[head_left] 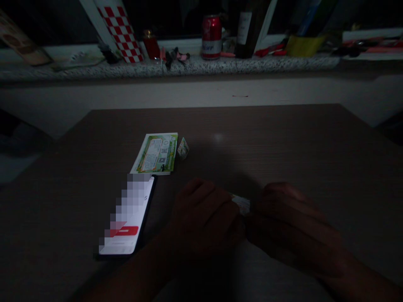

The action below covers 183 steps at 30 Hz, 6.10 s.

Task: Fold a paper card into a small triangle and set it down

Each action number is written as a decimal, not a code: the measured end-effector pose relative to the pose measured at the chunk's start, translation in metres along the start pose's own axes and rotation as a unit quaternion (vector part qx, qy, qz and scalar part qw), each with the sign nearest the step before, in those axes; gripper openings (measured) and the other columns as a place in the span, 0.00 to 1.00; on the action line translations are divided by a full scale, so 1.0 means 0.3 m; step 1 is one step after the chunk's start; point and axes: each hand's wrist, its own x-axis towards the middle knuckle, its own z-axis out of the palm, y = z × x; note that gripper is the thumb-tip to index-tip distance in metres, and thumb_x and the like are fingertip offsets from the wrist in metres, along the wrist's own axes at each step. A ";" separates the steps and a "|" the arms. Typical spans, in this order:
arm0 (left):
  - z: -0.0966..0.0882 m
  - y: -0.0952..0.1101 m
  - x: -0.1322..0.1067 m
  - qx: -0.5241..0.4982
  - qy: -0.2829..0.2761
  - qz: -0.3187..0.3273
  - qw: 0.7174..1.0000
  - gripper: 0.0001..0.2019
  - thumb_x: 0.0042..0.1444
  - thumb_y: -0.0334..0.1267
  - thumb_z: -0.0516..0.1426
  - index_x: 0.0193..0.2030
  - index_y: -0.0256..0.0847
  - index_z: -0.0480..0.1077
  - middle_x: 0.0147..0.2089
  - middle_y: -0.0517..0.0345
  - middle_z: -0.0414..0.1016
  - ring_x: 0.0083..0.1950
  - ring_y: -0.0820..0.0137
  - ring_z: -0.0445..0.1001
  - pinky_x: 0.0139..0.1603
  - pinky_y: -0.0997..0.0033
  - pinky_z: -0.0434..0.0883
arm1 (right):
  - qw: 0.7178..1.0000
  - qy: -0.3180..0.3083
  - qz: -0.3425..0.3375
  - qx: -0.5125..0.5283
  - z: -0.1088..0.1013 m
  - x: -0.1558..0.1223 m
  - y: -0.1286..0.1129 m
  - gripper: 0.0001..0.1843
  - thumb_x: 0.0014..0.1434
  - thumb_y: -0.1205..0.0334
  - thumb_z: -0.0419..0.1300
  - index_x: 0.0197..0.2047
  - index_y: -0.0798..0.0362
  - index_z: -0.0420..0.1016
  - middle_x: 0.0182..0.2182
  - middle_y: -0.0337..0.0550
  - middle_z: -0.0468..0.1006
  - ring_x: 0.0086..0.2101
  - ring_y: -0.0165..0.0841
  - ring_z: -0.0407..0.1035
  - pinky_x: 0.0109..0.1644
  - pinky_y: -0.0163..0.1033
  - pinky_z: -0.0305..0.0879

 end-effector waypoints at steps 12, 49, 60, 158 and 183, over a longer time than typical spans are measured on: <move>-0.019 -0.046 -0.010 0.040 0.040 -0.047 0.997 0.04 0.49 0.30 0.61 0.29 0.38 0.68 0.28 0.57 0.73 0.30 0.69 0.70 0.33 0.65 0.67 | 1.000 0.011 -0.014 -0.007 -0.050 0.041 -0.005 0.05 0.58 0.67 0.63 0.30 0.51 0.73 0.23 0.34 0.76 0.25 0.27 0.70 0.38 0.39 0.68; 0.026 -0.010 -0.039 -0.125 -0.084 -0.005 0.988 0.04 0.55 0.26 0.56 0.31 0.34 0.71 0.29 0.57 0.72 0.31 0.71 0.66 0.33 0.67 0.65 | 0.994 0.046 0.028 0.098 0.015 0.048 0.016 0.07 0.48 0.75 0.62 0.30 0.55 0.71 0.24 0.42 0.73 0.26 0.33 0.69 0.33 0.44 0.66; -0.005 -0.005 -0.051 -0.119 -0.064 0.026 0.991 0.05 0.58 0.26 0.54 0.39 0.34 0.71 0.33 0.54 0.77 0.33 0.70 0.70 0.36 0.68 0.71 | 0.993 0.052 0.086 0.054 0.012 0.041 0.032 0.08 0.47 0.74 0.60 0.31 0.52 0.70 0.24 0.39 0.72 0.26 0.33 0.68 0.32 0.42 0.64; 0.058 -0.002 -0.037 -0.549 0.015 -0.534 0.643 0.24 0.52 0.35 0.65 0.53 0.42 0.60 0.34 0.58 0.83 0.33 0.69 0.81 0.37 0.72 0.76 | 0.981 0.083 0.162 0.065 0.008 -0.006 0.084 0.17 0.49 0.69 0.66 0.44 0.54 0.73 0.40 0.50 0.75 0.40 0.40 0.73 0.39 0.44 0.72; 0.028 -0.033 -0.047 -0.094 -0.070 -0.029 0.993 0.04 0.59 0.30 0.57 0.34 0.37 0.72 0.34 0.56 0.74 0.35 0.71 0.70 0.37 0.70 0.69 | 0.995 0.033 0.041 0.087 0.032 0.019 0.054 0.10 0.48 0.72 0.65 0.33 0.50 0.73 0.27 0.39 0.76 0.31 0.36 0.71 0.39 0.46 0.67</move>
